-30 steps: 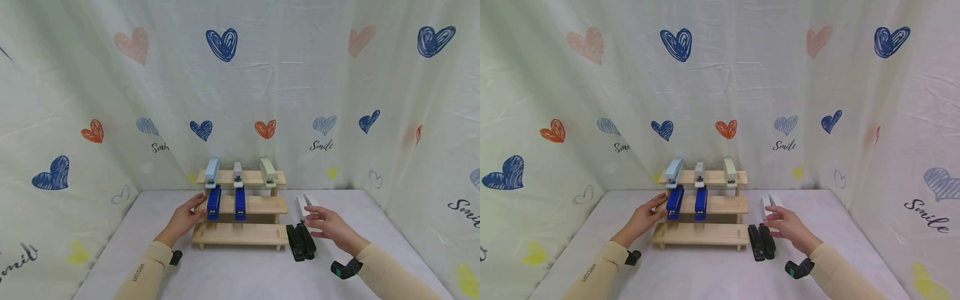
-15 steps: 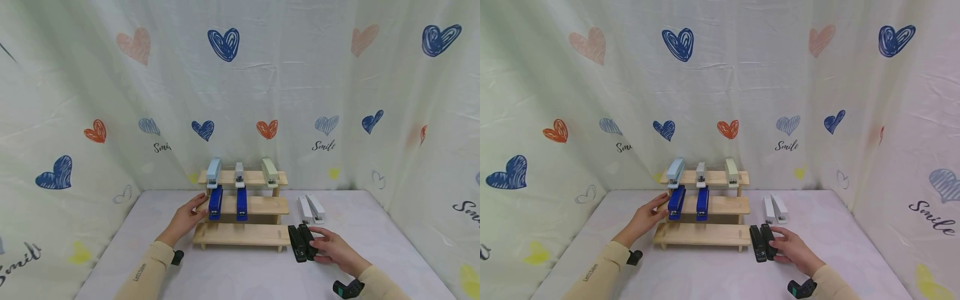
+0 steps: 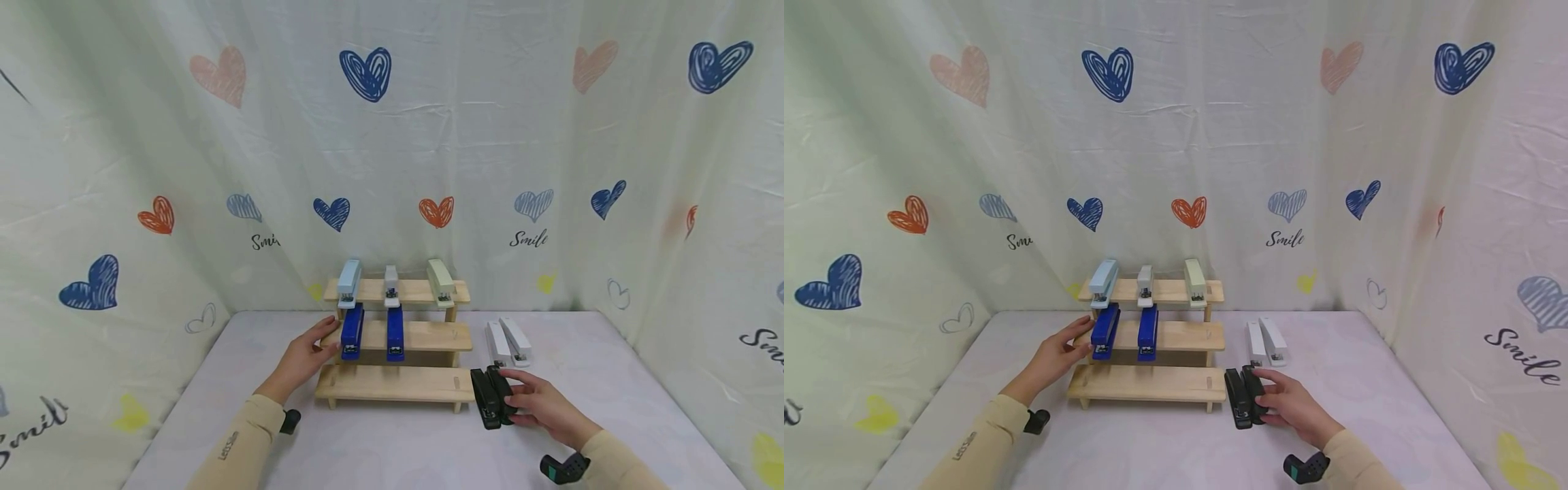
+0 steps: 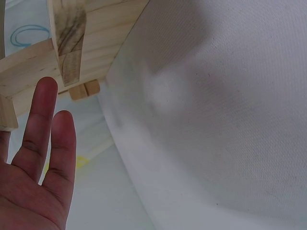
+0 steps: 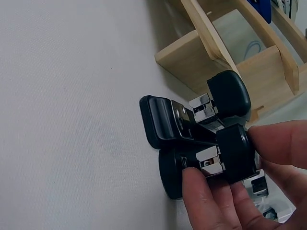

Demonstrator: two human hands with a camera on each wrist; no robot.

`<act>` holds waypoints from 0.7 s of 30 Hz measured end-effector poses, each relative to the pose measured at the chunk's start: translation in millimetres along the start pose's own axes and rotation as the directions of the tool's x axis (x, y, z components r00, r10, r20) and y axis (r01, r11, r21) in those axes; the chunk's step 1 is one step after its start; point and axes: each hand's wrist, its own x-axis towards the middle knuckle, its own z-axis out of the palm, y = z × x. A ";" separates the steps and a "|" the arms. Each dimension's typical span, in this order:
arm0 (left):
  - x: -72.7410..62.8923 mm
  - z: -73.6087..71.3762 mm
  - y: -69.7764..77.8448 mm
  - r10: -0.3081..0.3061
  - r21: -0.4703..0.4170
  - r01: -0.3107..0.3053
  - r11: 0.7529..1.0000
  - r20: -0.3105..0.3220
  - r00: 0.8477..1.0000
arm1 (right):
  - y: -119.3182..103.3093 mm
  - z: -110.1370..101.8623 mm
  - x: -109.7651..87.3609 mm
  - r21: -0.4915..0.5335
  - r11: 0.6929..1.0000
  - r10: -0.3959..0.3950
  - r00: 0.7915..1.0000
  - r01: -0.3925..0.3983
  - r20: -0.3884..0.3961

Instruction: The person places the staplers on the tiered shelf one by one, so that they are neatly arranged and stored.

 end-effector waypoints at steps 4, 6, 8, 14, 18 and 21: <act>0.1 0.2 0.2 0.005 0.001 -0.005 1.000 -0.002 1.000 | 0.2 -0.5 0.5 0.002 1.000 -0.007 1.000 0.007 0.012; -0.1 0.3 1.0 0.007 0.008 -0.007 1.000 -0.001 1.000 | 0.4 -1.1 0.5 0.004 1.000 -0.013 1.000 0.013 0.025; -0.3 0.4 1.8 0.003 0.015 -0.003 1.000 -0.001 1.000 | 1.1 -1.8 0.7 0.006 1.000 -0.019 0.999 0.018 0.041; -0.6 -0.4 3.1 -0.013 0.004 0.013 1.000 0.006 1.000 | 1.4 -4.2 1.1 0.044 0.999 -0.010 0.997 0.007 0.070; -0.5 -1.2 3.6 -0.014 -0.003 0.014 1.000 0.005 1.000 | 1.1 -6.2 0.8 0.062 0.998 -0.015 0.994 0.008 0.107; -0.1 -1.1 3.2 -0.009 0.002 0.009 1.000 0.005 1.000 | 1.0 -7.0 0.7 0.075 0.997 -0.011 0.994 0.003 0.113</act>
